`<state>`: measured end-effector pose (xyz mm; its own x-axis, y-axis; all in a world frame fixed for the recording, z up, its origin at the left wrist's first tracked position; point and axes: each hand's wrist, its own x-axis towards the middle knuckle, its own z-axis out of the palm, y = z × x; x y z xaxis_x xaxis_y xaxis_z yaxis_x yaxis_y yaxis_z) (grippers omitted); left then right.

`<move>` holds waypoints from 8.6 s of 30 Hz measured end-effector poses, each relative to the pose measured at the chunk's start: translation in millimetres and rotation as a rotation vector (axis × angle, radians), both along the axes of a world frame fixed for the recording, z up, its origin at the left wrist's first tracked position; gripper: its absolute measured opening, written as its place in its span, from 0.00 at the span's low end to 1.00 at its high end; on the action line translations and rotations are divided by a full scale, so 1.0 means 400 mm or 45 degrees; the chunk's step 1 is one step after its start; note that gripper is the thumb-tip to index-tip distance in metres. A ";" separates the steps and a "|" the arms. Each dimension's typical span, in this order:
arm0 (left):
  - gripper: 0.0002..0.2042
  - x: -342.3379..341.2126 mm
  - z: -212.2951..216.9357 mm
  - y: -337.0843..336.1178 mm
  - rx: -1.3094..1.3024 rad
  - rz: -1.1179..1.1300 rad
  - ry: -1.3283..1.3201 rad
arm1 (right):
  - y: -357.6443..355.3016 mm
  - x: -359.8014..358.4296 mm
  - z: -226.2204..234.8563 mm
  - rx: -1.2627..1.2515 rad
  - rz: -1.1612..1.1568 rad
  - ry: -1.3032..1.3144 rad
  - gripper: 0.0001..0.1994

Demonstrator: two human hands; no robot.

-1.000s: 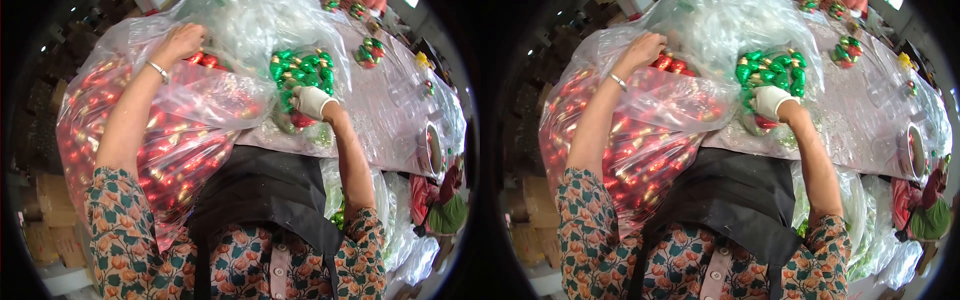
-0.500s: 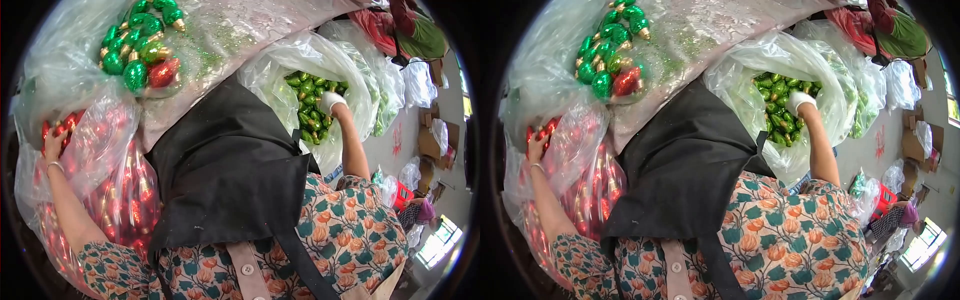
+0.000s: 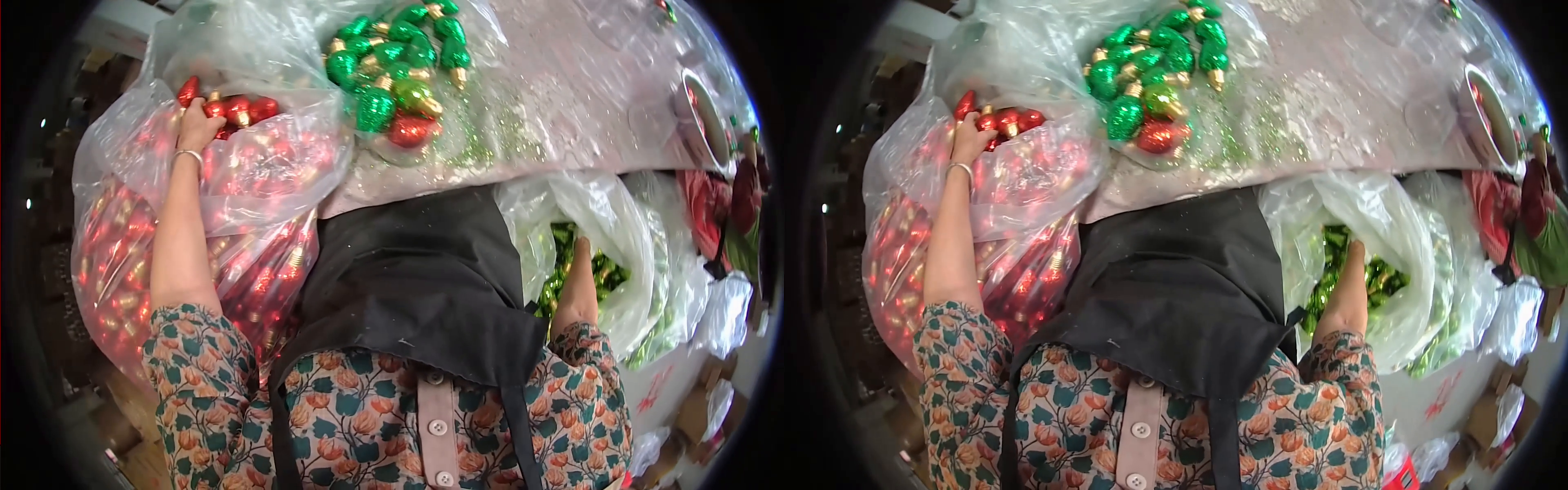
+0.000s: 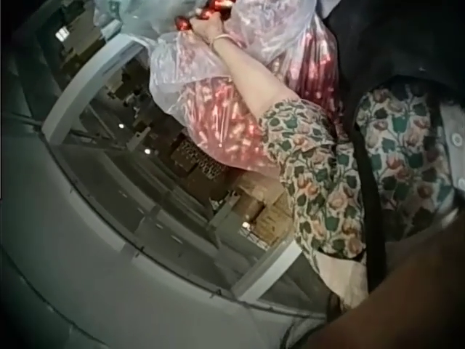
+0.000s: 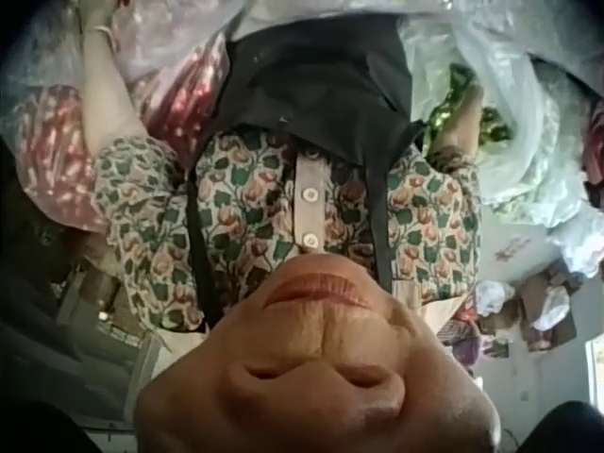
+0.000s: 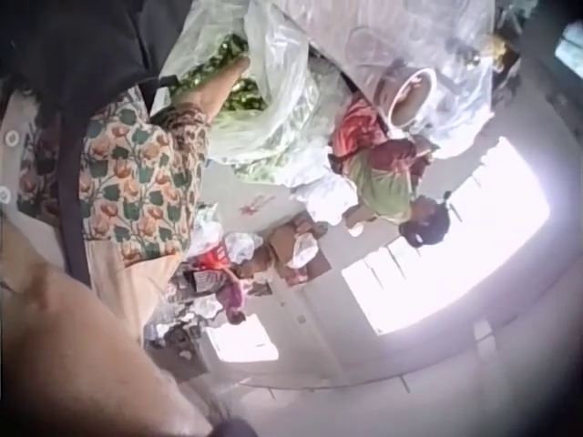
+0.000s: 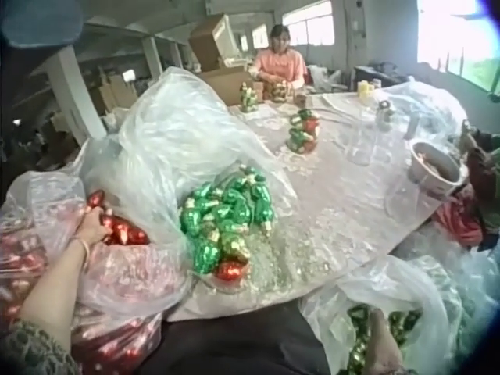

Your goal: Sorting and packaging red and green plastic ornaments into bags.

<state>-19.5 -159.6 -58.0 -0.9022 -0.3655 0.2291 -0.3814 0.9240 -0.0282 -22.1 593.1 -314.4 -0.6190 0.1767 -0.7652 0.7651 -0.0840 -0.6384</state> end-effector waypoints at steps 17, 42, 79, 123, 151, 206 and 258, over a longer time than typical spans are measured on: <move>0.27 -0.061 0.270 0.582 0.909 -0.882 0.185 | 0.349 -0.170 -0.355 -1.341 -1.270 0.814 0.29; 0.26 -0.145 0.091 0.673 0.181 -1.049 -0.057 | 0.465 -0.101 -0.407 -1.558 -1.209 0.931 0.32; 0.22 -0.110 -0.026 0.584 1.087 -0.899 -0.064 | -0.752 -0.205 0.762 -0.177 1.141 1.065 0.20; 0.21 0.022 -0.009 0.682 0.597 -0.978 0.256 | -0.756 -0.277 0.795 0.478 1.841 1.706 0.18; 0.29 0.002 -0.032 0.694 0.662 -0.936 0.297 | -0.774 -0.186 0.670 0.189 0.703 1.703 0.21; 0.11 -0.003 -0.033 0.765 1.271 -0.784 0.741 | -0.421 -0.020 0.890 1.480 1.318 1.527 0.08; 0.10 -0.138 0.174 0.589 0.436 -0.899 0.387 | -0.610 -0.113 0.676 1.329 1.315 1.825 0.09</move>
